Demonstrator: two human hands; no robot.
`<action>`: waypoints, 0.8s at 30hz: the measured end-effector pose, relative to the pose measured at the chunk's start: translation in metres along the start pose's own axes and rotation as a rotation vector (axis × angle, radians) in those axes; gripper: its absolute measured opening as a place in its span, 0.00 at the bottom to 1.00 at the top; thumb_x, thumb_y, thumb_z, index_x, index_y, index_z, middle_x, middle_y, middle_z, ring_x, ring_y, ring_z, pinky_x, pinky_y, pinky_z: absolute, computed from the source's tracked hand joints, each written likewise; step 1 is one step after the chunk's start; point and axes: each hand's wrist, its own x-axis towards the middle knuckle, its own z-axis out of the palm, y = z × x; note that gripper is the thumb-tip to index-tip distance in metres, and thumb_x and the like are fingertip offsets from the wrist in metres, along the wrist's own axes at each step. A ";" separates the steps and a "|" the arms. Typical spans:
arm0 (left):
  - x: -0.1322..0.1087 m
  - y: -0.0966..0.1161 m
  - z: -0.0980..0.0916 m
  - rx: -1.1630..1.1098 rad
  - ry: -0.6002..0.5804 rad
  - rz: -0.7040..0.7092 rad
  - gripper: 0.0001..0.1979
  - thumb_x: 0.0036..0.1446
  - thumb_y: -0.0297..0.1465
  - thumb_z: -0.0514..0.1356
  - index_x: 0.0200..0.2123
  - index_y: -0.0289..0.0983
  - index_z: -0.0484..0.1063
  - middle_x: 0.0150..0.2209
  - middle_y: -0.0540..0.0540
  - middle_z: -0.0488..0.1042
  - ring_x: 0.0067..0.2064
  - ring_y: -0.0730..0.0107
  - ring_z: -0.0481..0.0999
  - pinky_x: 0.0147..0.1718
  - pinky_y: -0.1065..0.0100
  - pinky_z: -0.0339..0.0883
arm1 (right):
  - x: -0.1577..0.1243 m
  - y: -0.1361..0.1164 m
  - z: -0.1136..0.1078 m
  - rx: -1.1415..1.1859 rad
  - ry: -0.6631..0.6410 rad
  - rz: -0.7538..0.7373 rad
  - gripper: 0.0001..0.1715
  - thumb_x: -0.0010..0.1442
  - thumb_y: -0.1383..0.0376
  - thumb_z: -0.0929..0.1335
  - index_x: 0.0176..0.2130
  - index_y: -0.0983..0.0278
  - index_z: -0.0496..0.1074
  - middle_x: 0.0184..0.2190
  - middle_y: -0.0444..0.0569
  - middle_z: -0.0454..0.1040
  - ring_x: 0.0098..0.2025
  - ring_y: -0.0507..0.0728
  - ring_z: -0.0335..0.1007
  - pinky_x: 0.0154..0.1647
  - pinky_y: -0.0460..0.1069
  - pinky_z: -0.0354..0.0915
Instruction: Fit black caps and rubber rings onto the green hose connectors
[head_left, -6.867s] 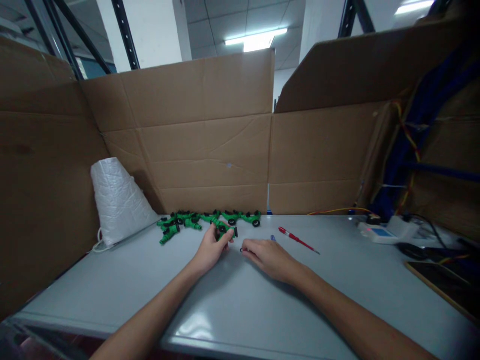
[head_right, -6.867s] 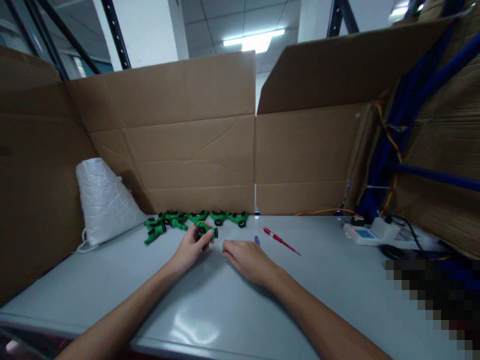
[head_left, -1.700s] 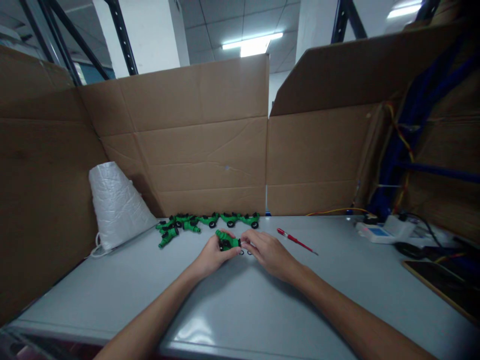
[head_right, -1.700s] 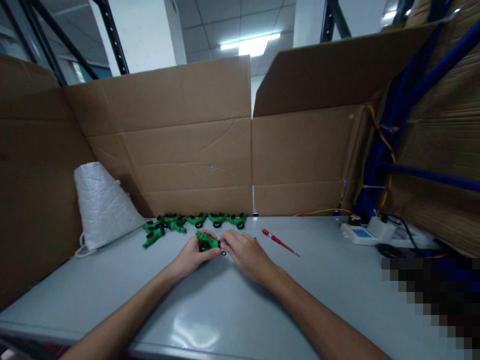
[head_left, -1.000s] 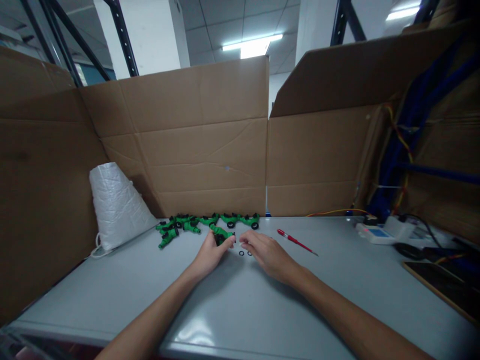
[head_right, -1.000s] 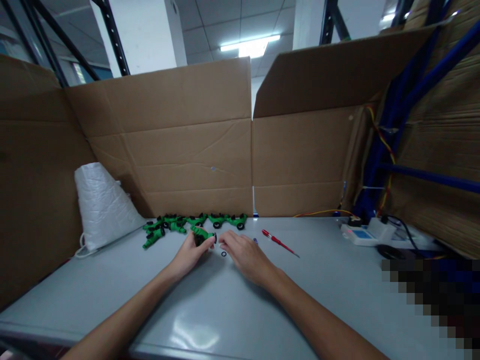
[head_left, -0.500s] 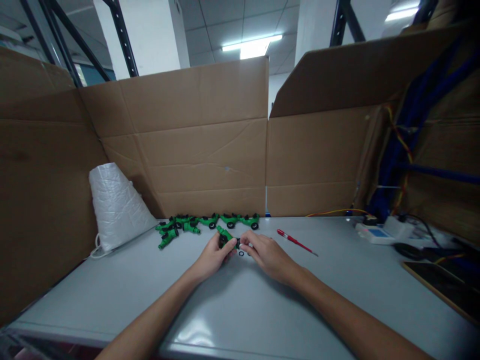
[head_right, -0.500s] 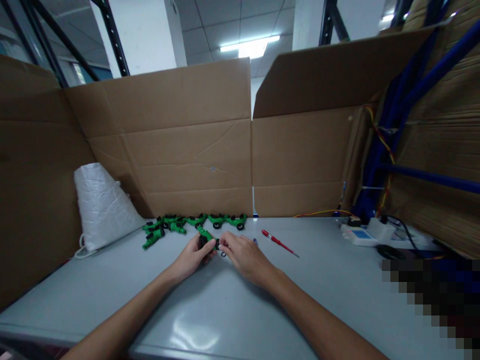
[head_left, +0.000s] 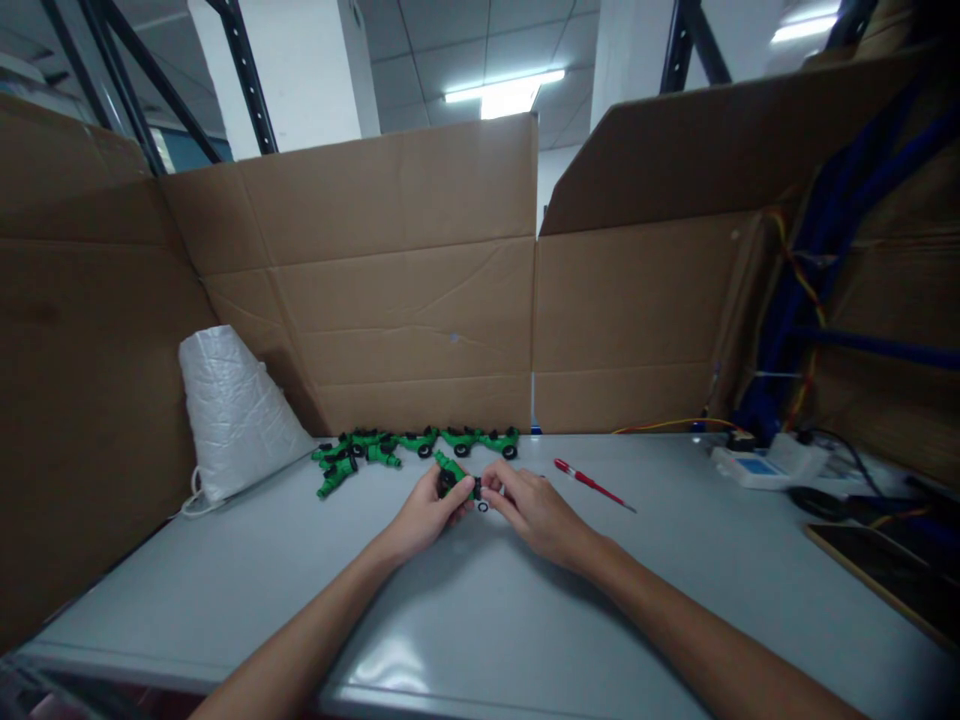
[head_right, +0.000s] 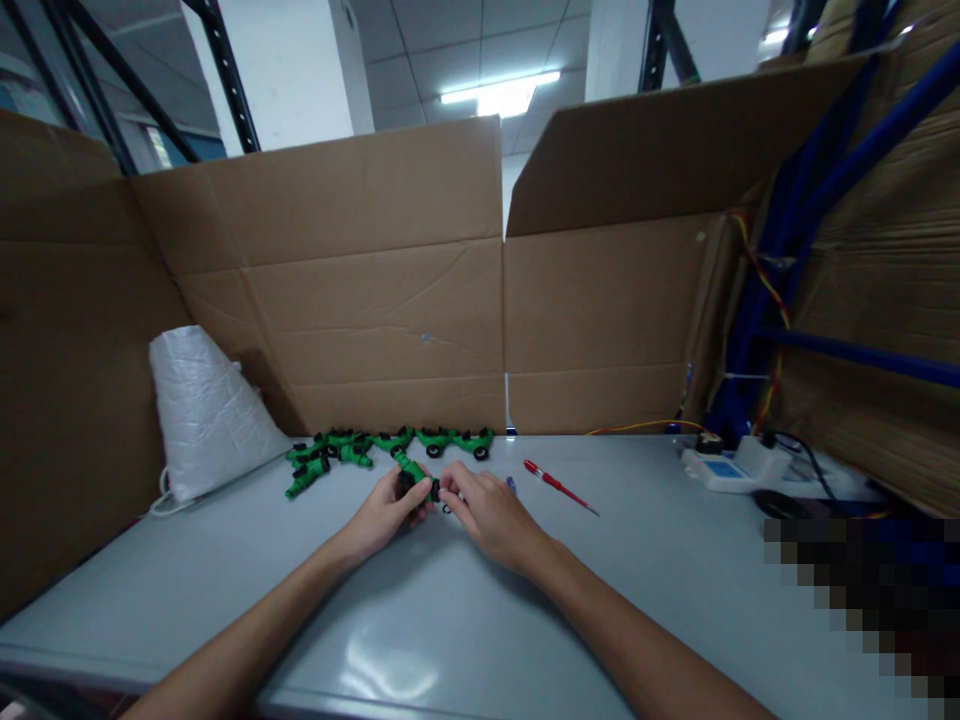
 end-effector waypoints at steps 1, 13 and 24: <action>0.000 0.000 0.000 0.001 -0.001 0.001 0.26 0.61 0.55 0.64 0.43 0.37 0.67 0.31 0.49 0.74 0.27 0.72 0.70 0.25 0.70 0.62 | 0.000 0.001 0.001 0.018 0.004 0.004 0.04 0.75 0.63 0.64 0.46 0.59 0.68 0.38 0.47 0.77 0.39 0.59 0.74 0.43 0.51 0.63; 0.001 0.000 0.000 0.006 0.034 0.010 0.26 0.62 0.53 0.64 0.43 0.36 0.67 0.30 0.50 0.74 0.27 0.73 0.68 0.25 0.72 0.58 | 0.003 0.003 0.007 0.256 0.038 0.077 0.07 0.74 0.62 0.65 0.44 0.60 0.72 0.36 0.44 0.79 0.39 0.57 0.75 0.43 0.49 0.64; -0.001 0.005 0.000 0.005 0.045 0.009 0.25 0.61 0.53 0.66 0.42 0.36 0.68 0.30 0.50 0.74 0.28 0.71 0.70 0.27 0.70 0.59 | 0.003 0.002 0.001 0.073 0.114 -0.023 0.08 0.74 0.62 0.66 0.41 0.60 0.72 0.37 0.46 0.75 0.43 0.59 0.70 0.46 0.53 0.62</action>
